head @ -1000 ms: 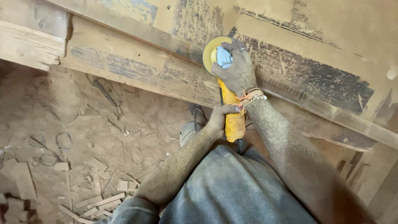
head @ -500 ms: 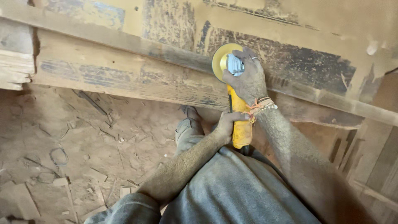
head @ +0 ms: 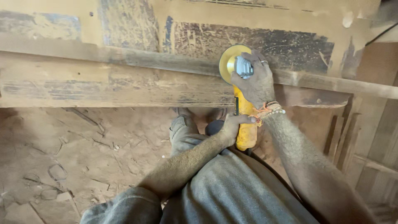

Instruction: The person sands the surfaces of long wooden planks and other timber pieces using a power sander, moving the tool along the length and edges of the wood.

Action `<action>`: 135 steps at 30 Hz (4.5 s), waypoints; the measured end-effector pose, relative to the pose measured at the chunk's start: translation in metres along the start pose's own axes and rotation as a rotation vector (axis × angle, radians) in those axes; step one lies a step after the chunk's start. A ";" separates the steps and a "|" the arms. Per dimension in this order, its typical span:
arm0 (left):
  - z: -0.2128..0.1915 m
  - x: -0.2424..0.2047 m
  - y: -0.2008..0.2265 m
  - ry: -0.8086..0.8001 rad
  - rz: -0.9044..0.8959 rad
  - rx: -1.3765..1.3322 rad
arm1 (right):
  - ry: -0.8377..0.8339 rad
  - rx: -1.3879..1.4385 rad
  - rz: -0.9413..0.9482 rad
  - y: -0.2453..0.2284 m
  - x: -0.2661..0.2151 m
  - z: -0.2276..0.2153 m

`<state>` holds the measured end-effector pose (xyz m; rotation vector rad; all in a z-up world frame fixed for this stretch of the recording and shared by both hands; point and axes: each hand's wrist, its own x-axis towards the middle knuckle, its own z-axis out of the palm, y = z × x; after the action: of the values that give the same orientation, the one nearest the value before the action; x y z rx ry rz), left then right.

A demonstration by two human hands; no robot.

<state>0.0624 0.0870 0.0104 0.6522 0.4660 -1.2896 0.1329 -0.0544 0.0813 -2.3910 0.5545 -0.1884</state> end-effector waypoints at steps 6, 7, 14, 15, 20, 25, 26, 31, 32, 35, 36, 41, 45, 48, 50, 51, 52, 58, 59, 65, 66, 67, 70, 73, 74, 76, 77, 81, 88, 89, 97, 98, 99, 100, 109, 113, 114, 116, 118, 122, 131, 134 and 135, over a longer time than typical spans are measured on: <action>0.034 0.017 -0.029 -0.026 0.024 0.040 | 0.004 0.034 0.097 0.040 -0.015 -0.033; 0.038 0.020 -0.031 -0.031 0.029 0.046 | 0.030 0.005 0.043 0.047 -0.016 -0.037; 0.065 0.041 -0.063 -0.052 -0.112 0.119 | 0.066 -0.008 0.092 0.094 -0.031 -0.071; 0.068 0.045 -0.067 -0.041 -0.119 0.127 | 0.053 -0.008 0.109 0.100 -0.033 -0.076; 0.077 0.054 -0.080 0.036 -0.124 0.171 | 0.088 -0.045 0.038 0.114 -0.039 -0.085; 0.065 0.035 -0.063 0.002 -0.092 0.074 | 0.011 -0.032 0.012 0.086 -0.034 -0.073; 0.061 0.031 -0.059 -0.003 -0.092 0.054 | -0.004 -0.015 0.023 0.077 -0.031 -0.067; 0.029 0.012 -0.035 0.070 0.042 0.005 | 0.003 -0.005 -0.100 0.030 -0.016 -0.023; 0.019 0.006 -0.029 0.071 0.050 -0.010 | -0.007 -0.016 -0.137 0.021 -0.014 -0.015; -0.006 -0.010 -0.012 0.031 0.146 -0.079 | -0.051 -0.043 -0.145 -0.012 -0.006 0.015; -0.015 -0.015 -0.006 0.026 0.165 -0.093 | -0.065 -0.051 -0.130 -0.024 -0.003 0.025; -0.051 -0.041 0.031 0.071 0.218 -0.125 | -0.106 0.018 -0.213 -0.075 0.012 0.071; -0.063 -0.062 0.065 0.022 0.302 -0.201 | -0.081 -0.024 -0.322 -0.106 0.025 0.104; -0.064 -0.071 0.083 0.034 0.306 -0.212 | -0.166 0.063 -0.200 -0.122 0.031 0.109; -0.064 -0.072 0.084 0.035 0.276 -0.200 | -0.177 0.065 -0.192 -0.124 0.032 0.104; -0.063 -0.070 0.081 0.035 0.269 -0.177 | -0.176 0.064 -0.184 -0.122 0.032 0.100; -0.062 -0.067 0.077 0.035 0.263 -0.155 | -0.184 0.053 -0.161 -0.118 0.030 0.094; -0.030 -0.030 0.026 0.059 0.158 -0.013 | -0.144 0.020 -0.021 -0.052 0.008 0.039; -0.020 -0.022 0.015 0.052 0.149 0.032 | -0.110 0.010 -0.016 -0.034 0.002 0.027; 0.050 0.027 -0.050 0.009 -0.044 0.137 | 0.012 -0.029 0.029 0.075 -0.028 -0.053; 0.062 0.035 -0.061 -0.020 -0.061 0.140 | 0.016 -0.018 0.058 0.090 -0.033 -0.067; 0.073 0.043 -0.072 -0.047 -0.081 0.143 | 0.024 -0.014 0.109 0.105 -0.038 -0.081; 0.102 0.069 -0.104 -0.103 -0.097 0.185 | 0.072 -0.002 0.194 0.153 -0.053 -0.117; 0.122 0.091 -0.134 -0.080 -0.144 0.267 | 0.154 -0.019 0.116 0.202 -0.066 -0.138; 0.126 0.097 -0.142 -0.062 -0.166 0.299 | 0.176 -0.047 0.078 0.217 -0.070 -0.143; 0.128 0.100 -0.157 -0.074 -0.197 0.249 | 0.213 -0.013 0.060 0.243 -0.079 -0.149; 0.127 0.103 -0.158 -0.081 -0.203 0.227 | 0.232 0.052 0.073 0.253 -0.082 -0.150; 0.112 0.092 -0.145 -0.042 -0.008 0.142 | 0.481 0.427 0.243 0.273 -0.090 -0.150; 0.089 0.016 -0.074 0.055 0.563 0.023 | -0.047 -0.326 -0.238 0.218 -0.061 -0.109; 0.086 0.001 -0.067 0.096 0.633 0.021 | -0.088 -0.351 -0.292 0.200 -0.050 -0.093; 0.067 -0.093 -0.053 0.243 0.976 -0.035 | -0.389 -0.527 -0.383 0.157 0.015 -0.024; 0.066 -0.099 -0.055 0.289 0.989 -0.060 | -0.348 -0.514 -0.407 0.159 0.016 -0.020; 0.067 -0.104 -0.057 0.300 1.002 -0.080 | -0.314 -0.500 -0.431 0.162 0.015 -0.018; 0.067 -0.108 -0.058 0.312 1.015 -0.100 | -0.363 -0.517 -0.428 0.167 0.016 -0.021; 0.067 -0.114 -0.064 0.294 1.009 -0.160 | -0.456 -0.582 -0.383 0.296 -0.024 -0.091; 0.076 -0.101 -0.056 0.273 0.936 -0.171 | -0.569 -0.713 -0.218 0.354 -0.045 -0.143; 0.080 -0.097 -0.057 0.258 0.935 -0.154 | -0.593 -0.740 -0.186 0.359 -0.043 -0.154; 0.087 -0.091 -0.054 0.238 0.962 -0.112 | -0.610 -0.768 -0.176 0.385 -0.057 -0.164; 0.090 -0.085 -0.050 0.216 0.905 -0.097 | -0.633 -0.791 -0.191 0.397 -0.056 -0.171; 0.095 -0.070 -0.048 0.170 0.878 -0.017 | -0.668 -0.832 -0.220 0.409 -0.041 -0.177; 0.096 -0.037 -0.044 0.202 0.788 0.052 | -0.793 -0.999 -0.212 0.397 -0.076 -0.232; 0.089 -0.023 -0.048 0.142 0.693 0.063 | -0.835 -1.079 -0.387 0.390 -0.060 -0.235; 0.084 -0.017 -0.052 0.151 0.675 0.067 | -0.836 -1.105 -0.468 0.365 -0.056 -0.222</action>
<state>0.0042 0.0351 0.0741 0.8734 0.2850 -0.6213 -0.1026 -0.4092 0.0184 -3.2082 -0.4472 1.1538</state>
